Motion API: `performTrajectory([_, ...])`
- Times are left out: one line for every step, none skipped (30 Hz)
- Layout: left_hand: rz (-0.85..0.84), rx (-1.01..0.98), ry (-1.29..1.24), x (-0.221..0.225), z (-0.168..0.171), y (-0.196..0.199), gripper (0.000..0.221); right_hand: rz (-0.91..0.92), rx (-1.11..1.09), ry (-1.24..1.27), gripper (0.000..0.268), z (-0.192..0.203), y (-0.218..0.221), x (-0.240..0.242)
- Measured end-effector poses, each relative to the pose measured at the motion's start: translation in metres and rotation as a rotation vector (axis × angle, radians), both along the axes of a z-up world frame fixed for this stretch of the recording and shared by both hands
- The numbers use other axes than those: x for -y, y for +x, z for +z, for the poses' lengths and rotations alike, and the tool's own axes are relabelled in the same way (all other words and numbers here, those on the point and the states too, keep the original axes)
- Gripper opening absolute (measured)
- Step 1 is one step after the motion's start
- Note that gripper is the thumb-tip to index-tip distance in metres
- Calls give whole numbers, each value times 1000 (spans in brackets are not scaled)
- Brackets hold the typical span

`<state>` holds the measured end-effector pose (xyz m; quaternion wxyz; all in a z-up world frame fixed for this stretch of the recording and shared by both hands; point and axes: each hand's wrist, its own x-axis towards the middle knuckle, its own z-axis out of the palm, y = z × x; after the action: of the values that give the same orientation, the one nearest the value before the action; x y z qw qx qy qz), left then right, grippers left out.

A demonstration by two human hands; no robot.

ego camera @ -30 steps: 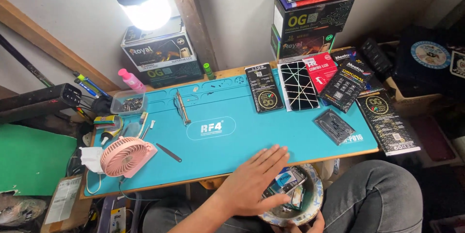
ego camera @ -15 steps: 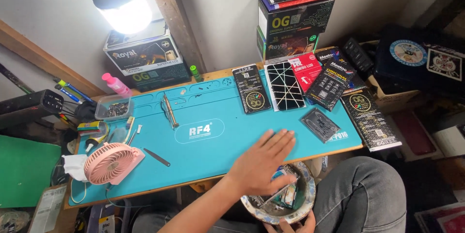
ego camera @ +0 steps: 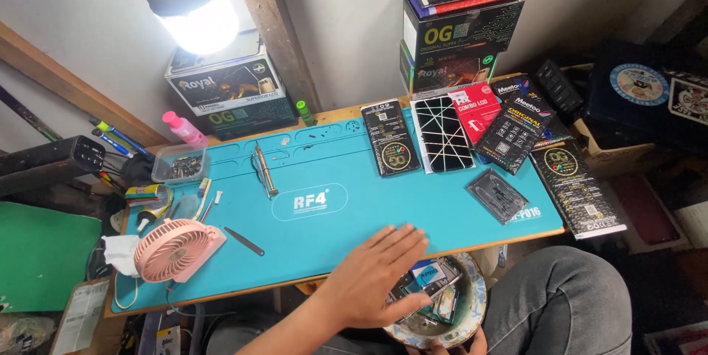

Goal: Inspecting a mobile phone motherboard and using a spudger to align a small component on a repair bench.

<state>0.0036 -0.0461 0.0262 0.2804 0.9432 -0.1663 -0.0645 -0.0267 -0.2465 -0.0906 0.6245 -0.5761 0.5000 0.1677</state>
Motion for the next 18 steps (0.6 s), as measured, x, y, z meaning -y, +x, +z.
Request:
performTrajectory([22, 129, -43, 1, -3, 3, 85, -6, 29, -17, 92, 0, -3, -3])
performTrajectory([51, 253, -88, 3, -7, 1, 77, -4, 53, -37, 91, 0, -8, -3])
performTrajectory([56, 247, -91, 0, -11, 8, 77, 1, 47, -40, 91, 17, -8, -5])
performTrajectory([138, 197, -52, -4, -15, 18, 87, -62, 33, 36, 89, 34, -3, -8])
performTrajectory([220, 147, -13, -8, -18, 29, 98, -125, 20, 112, 89, 51, 1, -12])
performTrajectory([224, 146, -15, -2, -15, 26, 98, -120, 19, 109, 89, 53, 4, -11])
performTrajectory([112, 127, 39, 5, -12, 23, 100, -149, -41, 132, 86, 54, 7, -9])
performTrajectory([-7, 112, 96, 10, -8, 23, 106, -184, -98, 160, 83, 55, 11, -10])
performTrajectory([-10, 113, 97, 16, -6, 9, 106, -187, -97, 162, 83, 44, 5, -18])
performTrajectory([-133, 94, 5, 23, -4, -6, 99, -263, -9, 80, 62, 34, -3, -25])
performTrajectory([-256, 75, -87, 30, -2, -21, 91, -338, 78, -3, 47, 23, -11, -33])
performTrajectory([-251, 73, -84, 27, -3, -30, 91, -333, 76, 0, 47, -2, -13, -17])
performTrajectory([-202, 119, -144, 23, -4, -40, 79, -158, 111, -26, 71, -28, -16, -2])
performTrajectory([-146, 161, -205, 20, -5, -52, 68, 25, 140, -51, 97, -53, -21, 14])
performTrajectory([-135, 154, -203, 12, -8, -59, 68, 35, 132, -49, 97, -26, -11, 13])
performTrajectory([152, 271, -123, 3, -11, -66, 71, -35, 40, 88, 93, 2, -2, 11])
performTrajectory([437, 391, -39, -6, -13, -73, 77, -105, -51, 226, 93, 29, 8, 8])
performTrajectory([448, 390, -31, -12, -20, -80, 77, -92, -55, 231, 93, 34, 11, 5])
